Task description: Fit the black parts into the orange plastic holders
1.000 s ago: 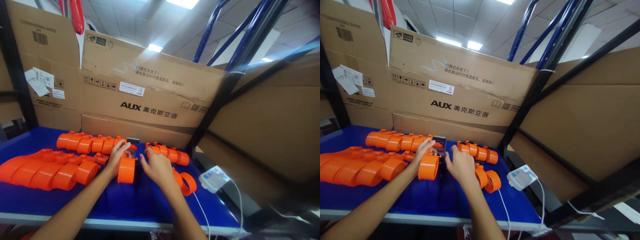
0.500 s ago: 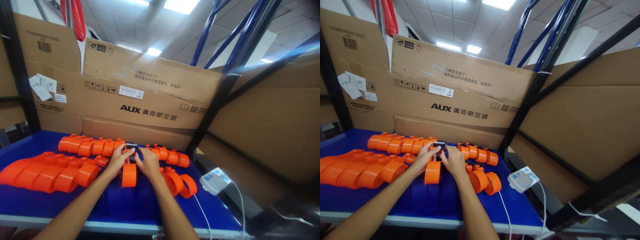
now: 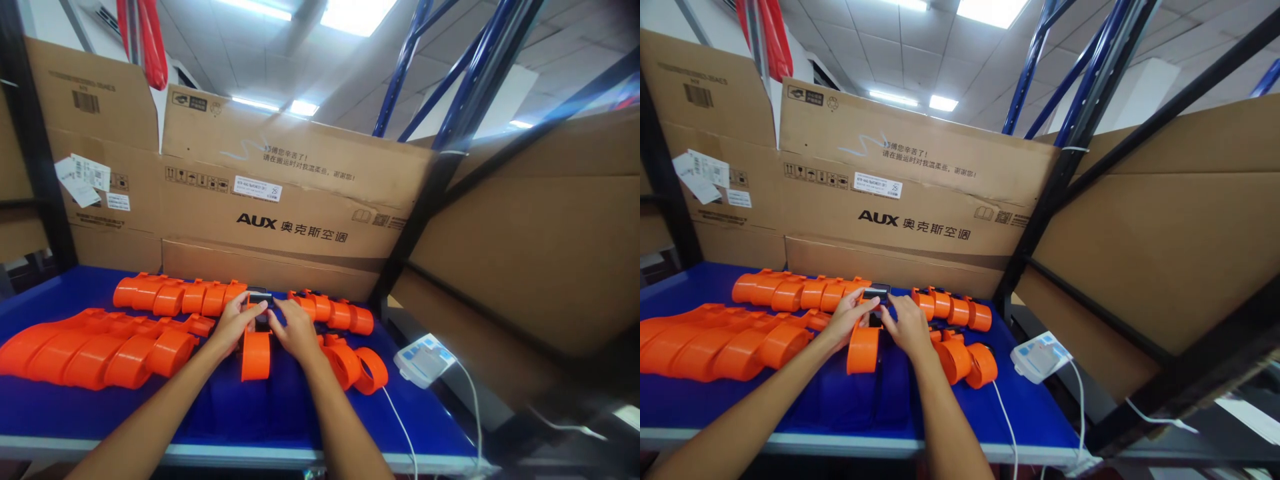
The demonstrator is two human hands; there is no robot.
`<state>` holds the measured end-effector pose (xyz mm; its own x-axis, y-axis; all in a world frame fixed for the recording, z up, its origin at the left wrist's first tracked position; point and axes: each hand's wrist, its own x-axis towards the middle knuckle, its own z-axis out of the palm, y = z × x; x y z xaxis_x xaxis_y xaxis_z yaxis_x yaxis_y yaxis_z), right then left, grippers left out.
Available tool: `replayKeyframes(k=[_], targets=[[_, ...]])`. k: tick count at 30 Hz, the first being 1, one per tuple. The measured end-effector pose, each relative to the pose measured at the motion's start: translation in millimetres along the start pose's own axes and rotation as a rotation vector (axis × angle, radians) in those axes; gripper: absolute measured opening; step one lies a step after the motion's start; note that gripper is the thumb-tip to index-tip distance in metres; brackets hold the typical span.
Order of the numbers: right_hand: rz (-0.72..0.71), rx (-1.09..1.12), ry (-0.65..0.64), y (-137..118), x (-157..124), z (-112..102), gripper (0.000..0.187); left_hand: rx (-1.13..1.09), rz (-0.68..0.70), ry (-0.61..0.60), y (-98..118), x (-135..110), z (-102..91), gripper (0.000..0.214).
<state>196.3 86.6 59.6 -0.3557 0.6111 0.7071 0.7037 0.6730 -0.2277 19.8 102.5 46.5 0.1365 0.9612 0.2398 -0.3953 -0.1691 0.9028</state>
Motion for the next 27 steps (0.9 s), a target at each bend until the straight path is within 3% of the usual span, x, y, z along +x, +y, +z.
replayKeyframes(k=[5,12,19,27], targets=[[-0.110,0.028,0.045,1.9,-0.6,-7.7,0.039,-0.087,-0.023,0.032,4.8,-1.3,3.2,0.042],[-0.070,-0.163,0.083,-2.7,-2.4,3.4,0.057,-0.126,-0.051,0.041,6.4,-5.1,9.6,0.043],[-0.077,-0.190,0.114,-5.6,-3.6,10.2,0.051,-0.140,-0.057,0.004,7.5,-8.3,12.5,0.050],[-0.128,-0.050,0.087,-4.3,-1.4,-8.0,0.045,-0.023,0.015,0.031,4.9,-3.8,4.8,0.043]])
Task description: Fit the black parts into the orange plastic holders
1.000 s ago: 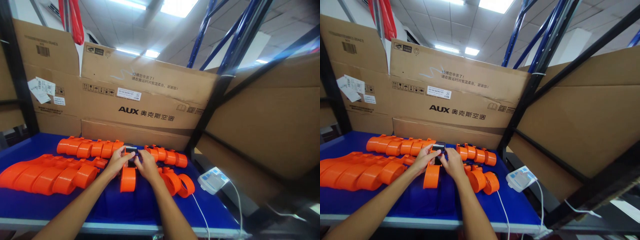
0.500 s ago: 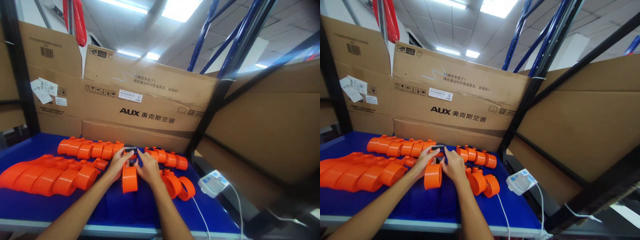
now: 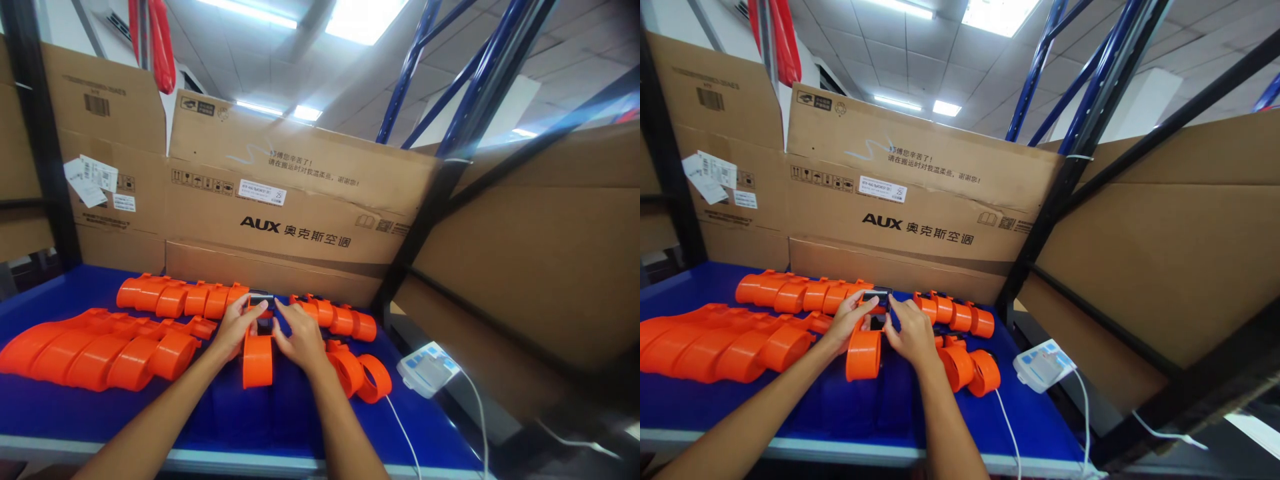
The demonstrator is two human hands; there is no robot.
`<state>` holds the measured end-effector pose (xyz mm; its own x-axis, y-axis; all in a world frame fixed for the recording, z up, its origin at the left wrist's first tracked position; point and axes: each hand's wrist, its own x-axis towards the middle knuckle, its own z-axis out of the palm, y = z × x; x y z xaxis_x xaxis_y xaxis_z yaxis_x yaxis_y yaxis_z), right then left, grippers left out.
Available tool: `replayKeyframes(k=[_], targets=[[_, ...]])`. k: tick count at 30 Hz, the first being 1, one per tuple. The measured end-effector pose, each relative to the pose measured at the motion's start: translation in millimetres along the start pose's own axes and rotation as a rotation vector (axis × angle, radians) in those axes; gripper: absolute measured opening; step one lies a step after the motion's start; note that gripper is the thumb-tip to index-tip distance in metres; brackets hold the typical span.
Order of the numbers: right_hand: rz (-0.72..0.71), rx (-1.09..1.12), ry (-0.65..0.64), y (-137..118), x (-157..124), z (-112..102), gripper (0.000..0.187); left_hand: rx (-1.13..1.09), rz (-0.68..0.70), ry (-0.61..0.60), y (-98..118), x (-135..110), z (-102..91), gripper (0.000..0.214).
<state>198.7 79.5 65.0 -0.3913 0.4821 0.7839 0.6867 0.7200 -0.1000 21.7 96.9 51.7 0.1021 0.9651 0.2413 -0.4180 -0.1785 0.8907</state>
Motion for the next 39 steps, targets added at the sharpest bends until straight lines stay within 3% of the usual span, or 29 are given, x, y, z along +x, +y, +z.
replayKeyframes(k=[10,15,20,23,25,32,39], targets=[[0.084,0.088,0.047,-7.3,0.9,5.0,0.007,0.084,0.038,-0.026,-1.1,-1.2,-2.3,0.037],[0.148,0.157,0.043,-10.5,2.1,2.8,0.013,0.079,0.045,-0.040,2.3,-0.2,-4.4,0.036],[0.389,0.369,0.254,-5.9,3.1,-11.1,0.025,-0.055,0.016,-0.013,9.5,3.7,-9.9,0.038],[0.469,0.351,0.293,3.1,2.9,-16.1,0.025,-0.080,0.025,0.029,10.5,4.5,-10.6,0.038],[0.496,0.305,0.243,10.3,1.8,-16.4,0.023,-0.079,0.028,0.045,10.1,4.5,-10.2,0.038],[0.412,0.003,-0.137,22.6,-6.1,-11.8,0.016,-0.065,0.028,0.086,7.5,3.7,-10.3,0.039],[0.371,-0.012,-0.124,20.9,-4.5,-9.4,0.019,-0.047,0.037,0.073,7.2,2.9,-10.1,0.037]])
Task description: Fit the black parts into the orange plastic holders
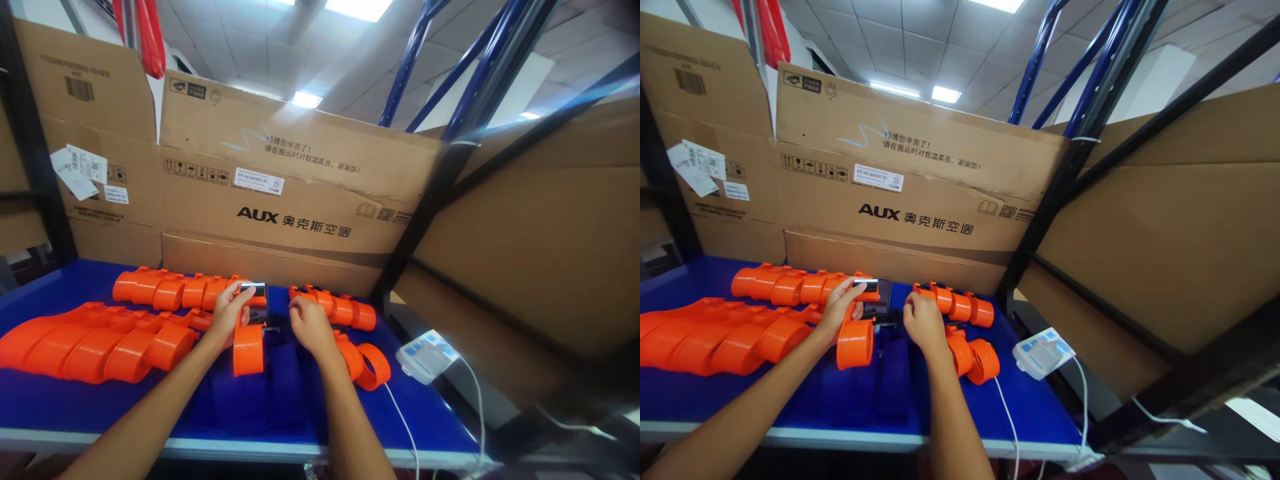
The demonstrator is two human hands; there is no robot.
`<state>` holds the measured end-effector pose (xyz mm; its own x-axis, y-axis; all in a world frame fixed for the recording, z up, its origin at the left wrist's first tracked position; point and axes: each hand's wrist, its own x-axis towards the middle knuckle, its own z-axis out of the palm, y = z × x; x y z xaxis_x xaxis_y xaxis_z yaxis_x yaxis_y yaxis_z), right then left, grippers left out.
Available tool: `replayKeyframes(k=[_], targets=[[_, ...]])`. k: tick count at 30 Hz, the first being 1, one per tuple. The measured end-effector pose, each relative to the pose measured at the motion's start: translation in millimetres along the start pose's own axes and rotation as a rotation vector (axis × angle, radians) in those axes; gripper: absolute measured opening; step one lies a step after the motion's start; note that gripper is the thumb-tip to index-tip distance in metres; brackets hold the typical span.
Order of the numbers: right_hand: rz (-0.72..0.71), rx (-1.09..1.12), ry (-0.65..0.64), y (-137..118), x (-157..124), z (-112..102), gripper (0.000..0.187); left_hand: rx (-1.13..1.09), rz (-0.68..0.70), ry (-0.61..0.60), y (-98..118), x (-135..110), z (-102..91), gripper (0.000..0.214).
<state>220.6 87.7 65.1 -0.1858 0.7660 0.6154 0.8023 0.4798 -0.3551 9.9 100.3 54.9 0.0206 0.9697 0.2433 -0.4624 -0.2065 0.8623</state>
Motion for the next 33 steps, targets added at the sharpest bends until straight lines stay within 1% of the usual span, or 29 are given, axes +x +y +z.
replayKeyframes(k=[3,6,8,12,14,18,21,23,25,26,29,33], targets=[[-0.035,0.115,-0.013,-1.3,0.5,4.2,0.029,-0.006,-0.010,-0.002,0.6,0.0,0.0,0.037],[-0.042,0.201,-0.049,-3.4,0.2,10.4,0.032,-0.017,-0.023,-0.001,0.4,0.5,0.5,0.038],[-0.028,0.225,-0.094,-4.4,-0.3,14.2,0.034,-0.018,-0.032,0.006,0.2,0.7,1.2,0.039],[-0.009,0.256,-0.217,-3.2,-2.4,19.2,0.046,-0.015,-0.030,-0.005,0.6,0.1,3.0,0.039],[0.037,0.290,-0.226,-1.1,-3.1,20.5,0.052,-0.007,-0.030,-0.013,1.0,-0.6,3.9,0.039],[0.168,0.346,-0.142,1.8,-1.3,20.8,0.062,0.008,-0.020,-0.014,0.5,-1.8,5.5,0.038],[0.168,0.419,-0.027,-1.8,2.3,18.3,0.057,0.029,-0.018,-0.027,-1.1,-2.5,6.7,0.038],[0.133,0.517,0.019,-8.3,4.5,15.4,0.050,0.054,-0.022,-0.039,-2.3,-2.9,7.4,0.038],[0.055,0.595,0.027,-16.7,5.6,12.4,0.041,0.090,-0.022,-0.062,-3.4,-3.3,7.8,0.038],[0.005,0.598,0.025,-21.0,5.6,11.1,0.038,0.108,-0.023,-0.079,-3.9,-3.4,7.9,0.039],[-0.120,0.497,0.039,-31.4,4.1,8.3,0.034,0.133,-0.030,-0.118,-5.6,-3.5,8.2,0.040],[-0.150,0.417,0.076,-36.8,2.2,6.4,0.031,0.141,-0.030,-0.124,-4.3,-3.0,8.3,0.042]])
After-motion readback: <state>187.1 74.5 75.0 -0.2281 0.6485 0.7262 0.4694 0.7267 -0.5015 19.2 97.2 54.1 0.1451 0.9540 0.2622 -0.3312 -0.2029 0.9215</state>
